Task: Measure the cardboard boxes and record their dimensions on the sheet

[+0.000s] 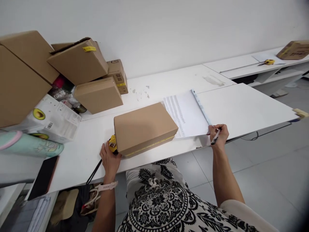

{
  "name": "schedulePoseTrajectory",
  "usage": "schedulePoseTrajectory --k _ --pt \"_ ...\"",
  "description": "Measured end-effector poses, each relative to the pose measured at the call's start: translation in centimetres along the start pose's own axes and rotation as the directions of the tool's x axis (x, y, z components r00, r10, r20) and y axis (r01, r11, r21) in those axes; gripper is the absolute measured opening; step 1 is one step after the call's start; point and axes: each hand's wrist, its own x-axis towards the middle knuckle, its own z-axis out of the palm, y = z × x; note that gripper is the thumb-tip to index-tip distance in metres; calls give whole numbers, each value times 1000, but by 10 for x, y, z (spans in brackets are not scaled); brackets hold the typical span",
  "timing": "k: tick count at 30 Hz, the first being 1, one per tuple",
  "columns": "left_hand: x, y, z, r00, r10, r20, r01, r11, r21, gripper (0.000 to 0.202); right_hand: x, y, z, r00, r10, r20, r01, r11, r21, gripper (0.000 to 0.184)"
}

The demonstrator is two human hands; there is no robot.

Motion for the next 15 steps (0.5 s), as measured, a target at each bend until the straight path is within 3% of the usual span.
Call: schedulePoseTrajectory --k 3,7,9,12,15 --pt "3 5 3 1000 -14 14 13 1000 16 79 4 16 -14 999 11 37 1 955 -297 27" --pt "4 16 1 998 -65 12 65 998 -27 79 4 9 -11 973 -180 144 231 761 -606 20" --pt "6 22 0 994 -105 5 105 992 -68 79 0 -2 1 934 -238 267 356 683 -637 20" --pt "10 28 0 984 -178 -13 175 974 -142 74 -10 -14 23 863 -233 449 488 617 -617 37" --pt "18 29 -2 964 -262 -52 242 938 -250 67 -16 -14 38 854 -213 474 492 624 -607 52"
